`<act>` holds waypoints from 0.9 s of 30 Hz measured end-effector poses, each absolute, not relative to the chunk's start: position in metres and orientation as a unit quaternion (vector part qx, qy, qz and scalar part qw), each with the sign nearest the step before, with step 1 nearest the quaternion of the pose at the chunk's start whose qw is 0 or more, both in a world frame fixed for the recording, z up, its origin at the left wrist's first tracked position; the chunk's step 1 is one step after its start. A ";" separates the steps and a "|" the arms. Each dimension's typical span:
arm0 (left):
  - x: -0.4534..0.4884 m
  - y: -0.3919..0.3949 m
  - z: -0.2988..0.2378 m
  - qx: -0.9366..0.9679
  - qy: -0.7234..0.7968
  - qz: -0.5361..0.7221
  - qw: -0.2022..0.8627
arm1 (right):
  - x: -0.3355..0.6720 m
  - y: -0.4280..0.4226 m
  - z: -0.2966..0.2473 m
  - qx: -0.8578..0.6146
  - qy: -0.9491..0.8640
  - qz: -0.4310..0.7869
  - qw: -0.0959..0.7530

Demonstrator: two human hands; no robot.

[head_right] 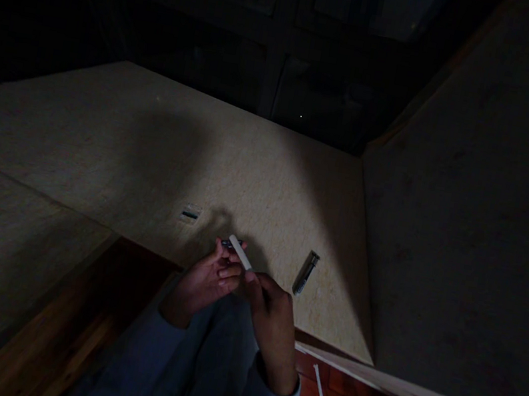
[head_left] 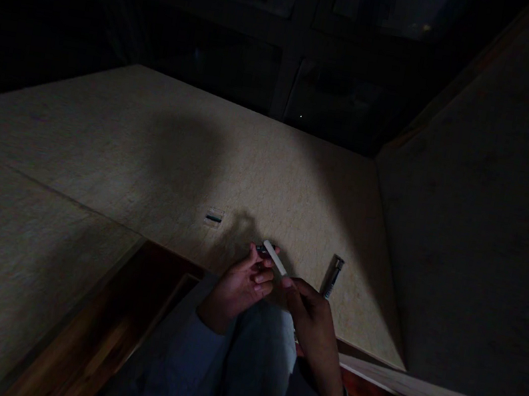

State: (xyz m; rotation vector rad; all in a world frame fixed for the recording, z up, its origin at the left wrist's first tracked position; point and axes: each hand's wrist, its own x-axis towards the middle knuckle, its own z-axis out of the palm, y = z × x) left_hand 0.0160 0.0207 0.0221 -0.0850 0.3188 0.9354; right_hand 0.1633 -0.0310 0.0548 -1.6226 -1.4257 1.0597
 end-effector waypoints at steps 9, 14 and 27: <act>0.017 0.021 0.026 -0.045 0.194 0.465 0.863 | 0.161 -0.032 0.059 -0.606 -0.577 0.413 0.360; 0.016 0.020 0.026 -0.041 0.175 0.462 0.869 | 0.162 -0.031 0.054 -0.605 -0.572 0.420 0.362; 0.014 0.021 0.031 -0.056 0.208 0.476 0.853 | 0.156 -0.030 0.056 -0.590 -0.586 0.411 0.374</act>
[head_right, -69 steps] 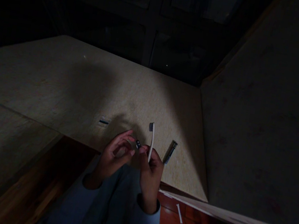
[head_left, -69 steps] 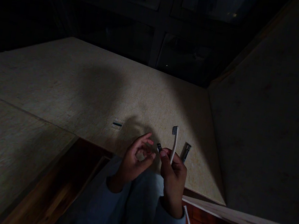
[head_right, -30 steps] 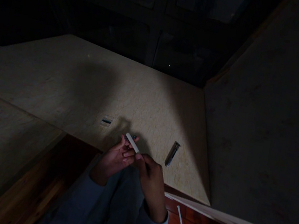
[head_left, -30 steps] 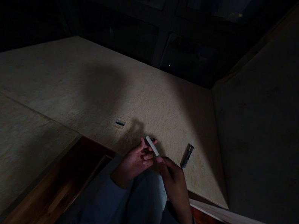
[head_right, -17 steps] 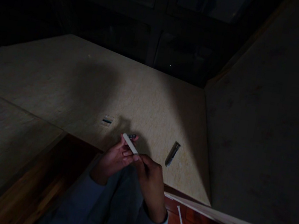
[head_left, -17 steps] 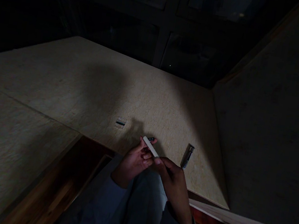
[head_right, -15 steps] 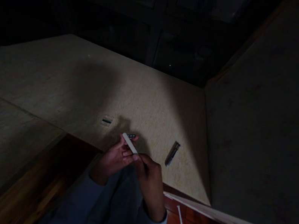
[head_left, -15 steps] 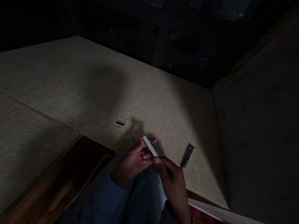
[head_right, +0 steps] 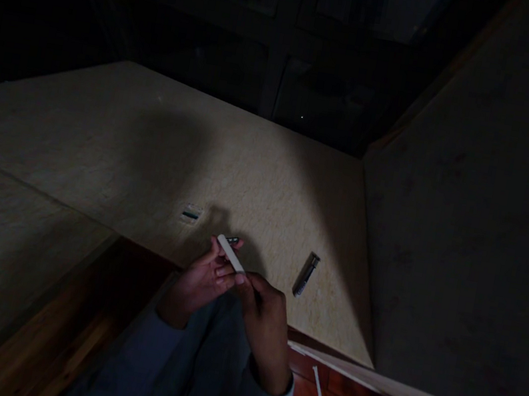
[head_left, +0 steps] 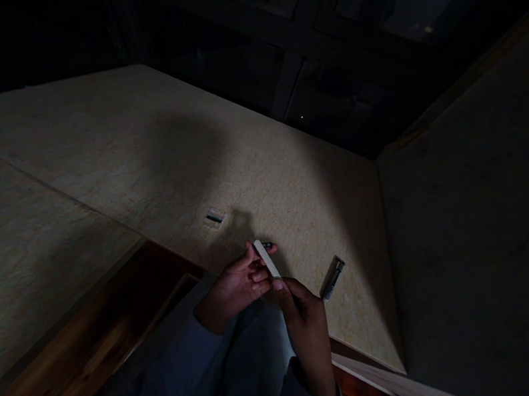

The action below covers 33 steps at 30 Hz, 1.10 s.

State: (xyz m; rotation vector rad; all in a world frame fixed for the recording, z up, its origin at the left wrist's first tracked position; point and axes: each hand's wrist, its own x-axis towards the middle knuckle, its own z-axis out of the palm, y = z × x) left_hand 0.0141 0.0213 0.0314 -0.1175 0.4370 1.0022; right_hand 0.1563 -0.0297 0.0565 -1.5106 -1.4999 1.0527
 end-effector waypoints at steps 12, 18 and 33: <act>0.014 0.020 0.029 -0.029 0.206 0.477 0.854 | 0.154 -0.032 0.058 -0.591 -0.583 0.404 0.385; 0.013 0.020 0.029 -0.016 0.194 0.480 0.855 | 0.157 -0.029 0.053 -0.610 -0.571 0.395 0.381; 0.013 0.019 0.033 -0.011 0.181 0.485 0.855 | 0.160 -0.030 0.054 -0.612 -0.564 0.391 0.393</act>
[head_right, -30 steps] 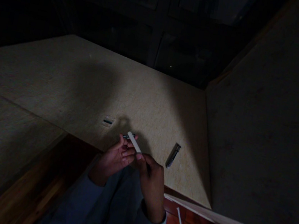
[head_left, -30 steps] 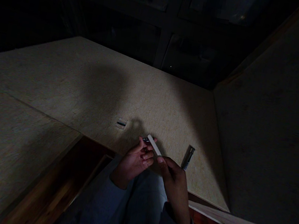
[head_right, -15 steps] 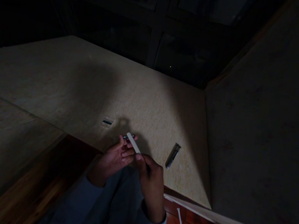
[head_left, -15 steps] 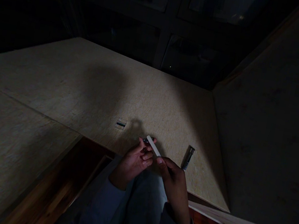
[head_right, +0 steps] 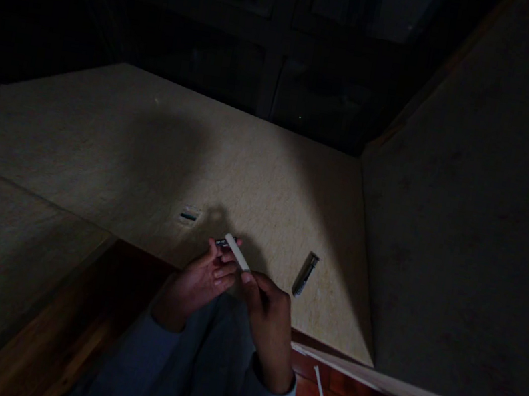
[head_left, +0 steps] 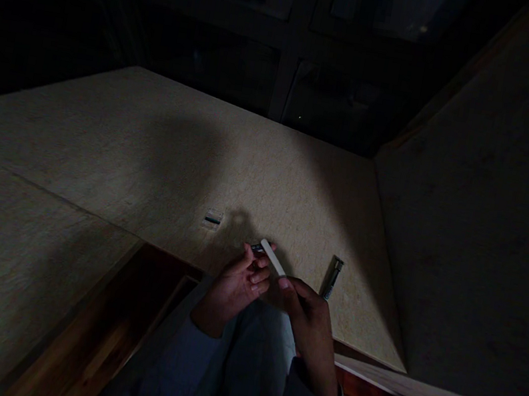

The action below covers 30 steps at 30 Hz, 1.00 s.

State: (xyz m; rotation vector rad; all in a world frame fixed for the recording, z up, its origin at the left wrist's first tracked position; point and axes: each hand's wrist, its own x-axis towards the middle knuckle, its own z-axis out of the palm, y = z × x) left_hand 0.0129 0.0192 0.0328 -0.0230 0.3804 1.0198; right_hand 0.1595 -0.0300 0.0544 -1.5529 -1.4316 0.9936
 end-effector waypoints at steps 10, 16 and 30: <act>0.012 0.020 0.028 -0.021 0.194 0.484 0.853 | 0.156 -0.032 0.056 -0.573 -0.588 0.416 0.392; 0.012 0.019 0.033 -0.012 0.163 0.479 0.863 | 0.163 -0.030 0.053 -0.632 -0.549 0.375 0.397; 0.013 0.021 0.032 -0.015 0.172 0.478 0.861 | 0.164 -0.031 0.054 -0.637 -0.551 0.365 0.397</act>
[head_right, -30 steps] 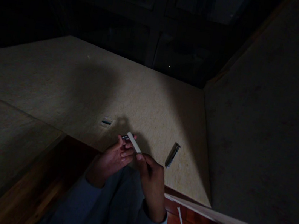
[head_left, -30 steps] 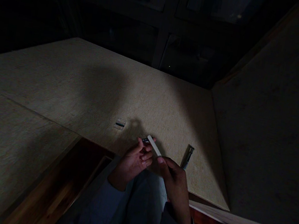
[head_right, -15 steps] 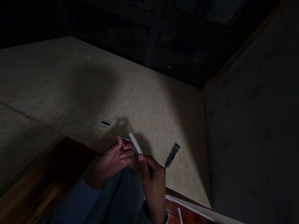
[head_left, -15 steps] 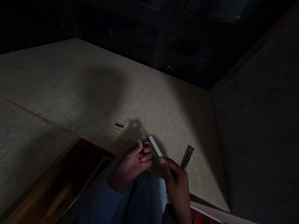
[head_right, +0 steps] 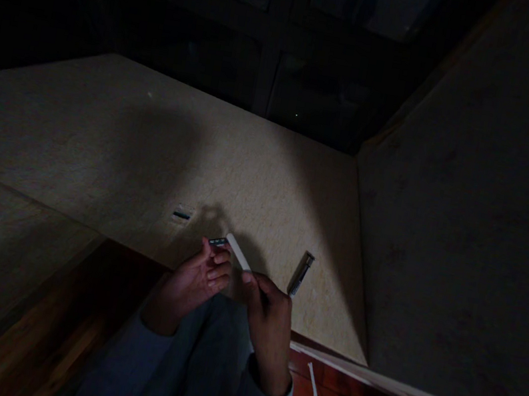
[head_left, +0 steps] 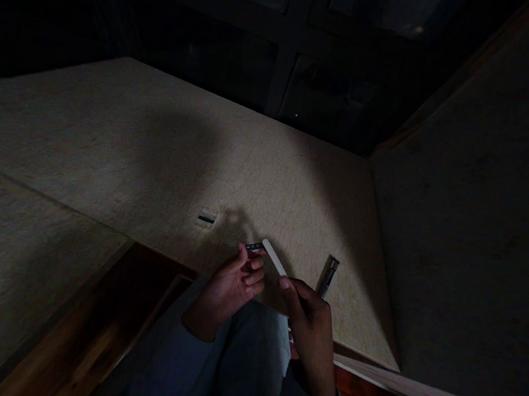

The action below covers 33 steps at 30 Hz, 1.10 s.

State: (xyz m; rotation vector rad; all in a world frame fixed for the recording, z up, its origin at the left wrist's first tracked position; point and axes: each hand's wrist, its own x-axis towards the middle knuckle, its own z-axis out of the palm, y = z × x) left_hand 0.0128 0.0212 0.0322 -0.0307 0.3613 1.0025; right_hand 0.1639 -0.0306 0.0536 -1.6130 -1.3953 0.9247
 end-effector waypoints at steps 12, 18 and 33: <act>0.013 0.020 0.033 -0.007 0.187 0.479 0.858 | 0.159 -0.029 0.053 -0.617 -0.555 0.386 0.403; 0.015 0.019 0.032 -0.011 0.171 0.481 0.860 | 0.164 -0.032 0.054 -0.629 -0.547 0.382 0.399; 0.014 0.020 0.033 -0.016 0.173 0.482 0.859 | 0.163 -0.029 0.050 -0.617 -0.556 0.389 0.399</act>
